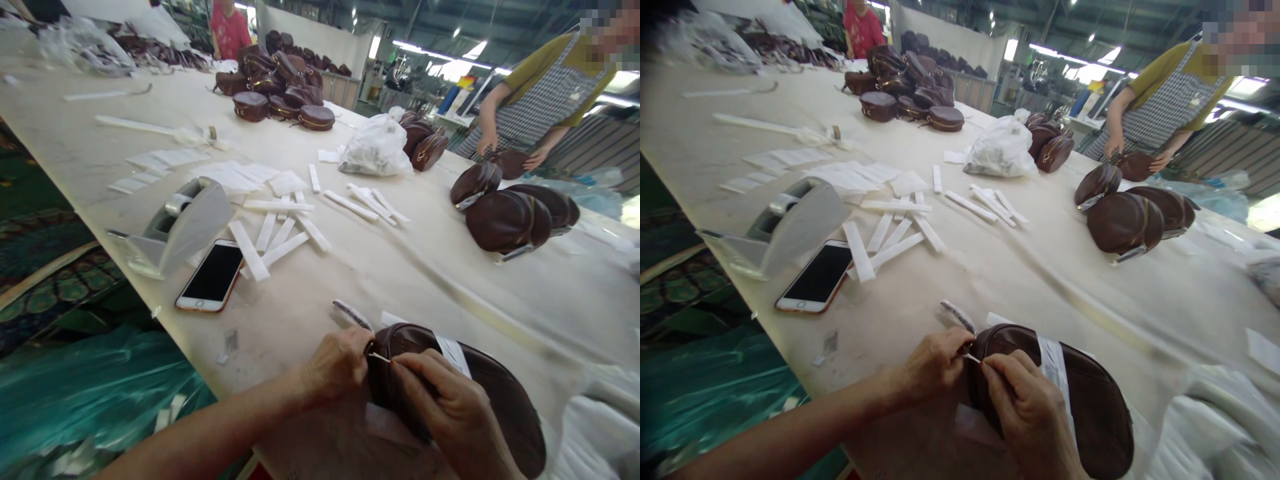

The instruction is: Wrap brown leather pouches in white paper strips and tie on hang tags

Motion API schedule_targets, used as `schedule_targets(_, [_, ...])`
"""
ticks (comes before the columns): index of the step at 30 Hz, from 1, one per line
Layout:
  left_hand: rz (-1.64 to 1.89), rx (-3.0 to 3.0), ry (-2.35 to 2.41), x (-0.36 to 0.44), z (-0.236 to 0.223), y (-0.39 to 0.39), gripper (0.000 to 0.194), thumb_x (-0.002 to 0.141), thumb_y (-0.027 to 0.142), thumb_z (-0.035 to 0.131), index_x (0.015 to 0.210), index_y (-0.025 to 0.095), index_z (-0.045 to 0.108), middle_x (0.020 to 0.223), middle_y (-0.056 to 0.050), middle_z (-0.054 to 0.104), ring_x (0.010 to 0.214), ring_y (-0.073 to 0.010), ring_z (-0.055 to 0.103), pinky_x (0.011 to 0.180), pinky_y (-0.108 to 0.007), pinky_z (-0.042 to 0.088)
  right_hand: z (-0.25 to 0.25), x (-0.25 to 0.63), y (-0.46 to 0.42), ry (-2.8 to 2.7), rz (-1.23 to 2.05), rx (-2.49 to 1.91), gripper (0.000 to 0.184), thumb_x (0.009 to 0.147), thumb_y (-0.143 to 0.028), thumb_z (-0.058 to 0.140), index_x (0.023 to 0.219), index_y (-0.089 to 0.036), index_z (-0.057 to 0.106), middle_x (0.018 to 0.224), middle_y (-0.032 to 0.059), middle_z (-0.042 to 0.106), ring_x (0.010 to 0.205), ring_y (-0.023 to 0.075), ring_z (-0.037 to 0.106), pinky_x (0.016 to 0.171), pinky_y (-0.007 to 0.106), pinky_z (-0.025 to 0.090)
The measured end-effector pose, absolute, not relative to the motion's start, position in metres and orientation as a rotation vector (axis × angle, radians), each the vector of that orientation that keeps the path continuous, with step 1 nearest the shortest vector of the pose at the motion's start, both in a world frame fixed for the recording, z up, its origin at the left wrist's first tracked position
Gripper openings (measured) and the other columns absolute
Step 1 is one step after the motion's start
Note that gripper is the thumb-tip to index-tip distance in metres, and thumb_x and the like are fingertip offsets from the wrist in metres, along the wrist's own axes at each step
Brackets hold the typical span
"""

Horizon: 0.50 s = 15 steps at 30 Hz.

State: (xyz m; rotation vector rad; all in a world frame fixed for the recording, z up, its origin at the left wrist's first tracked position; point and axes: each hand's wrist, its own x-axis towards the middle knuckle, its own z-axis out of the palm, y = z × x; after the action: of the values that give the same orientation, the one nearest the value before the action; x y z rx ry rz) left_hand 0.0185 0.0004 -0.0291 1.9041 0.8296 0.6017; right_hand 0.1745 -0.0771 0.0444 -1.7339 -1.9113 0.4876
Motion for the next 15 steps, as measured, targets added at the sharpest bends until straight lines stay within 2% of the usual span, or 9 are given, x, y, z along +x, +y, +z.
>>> schedule_targets(6, [0.63, 1.698, 0.84, 0.018, -0.034, 0.011, 0.027, 0.072, 0.006, 0.044, 0.088, 0.013, 0.064, 0.08, -0.003, 0.067, 0.073, -0.0138, 0.06, 0.067, -0.02, 0.046, 0.042, 0.173, -0.069, -2.023, 0.361, -1.798, 0.021, 0.09, -0.028, 0.046, 0.085, -0.021, 0.065, 0.073, 0.0014, 0.061, 0.062, 0.0111, 0.06, 0.057, 0.019, 0.045])
schedule_targets(15, [0.619, 1.478, 0.839, 0.018, -0.034, 0.016, 0.022, 0.072, 0.009, 0.048, 0.086, 0.014, 0.065, 0.077, 0.0, 0.065, 0.073, -0.0132, 0.058, 0.069, -0.02, 0.044, 0.035, 0.155, -0.056, -2.283, -0.129, -1.738, 0.033, 0.092, -0.021, 0.037, 0.071, -0.019, 0.063, 0.064, 0.0011, 0.058, 0.053, 0.0108, 0.053, 0.051, 0.025, 0.031])
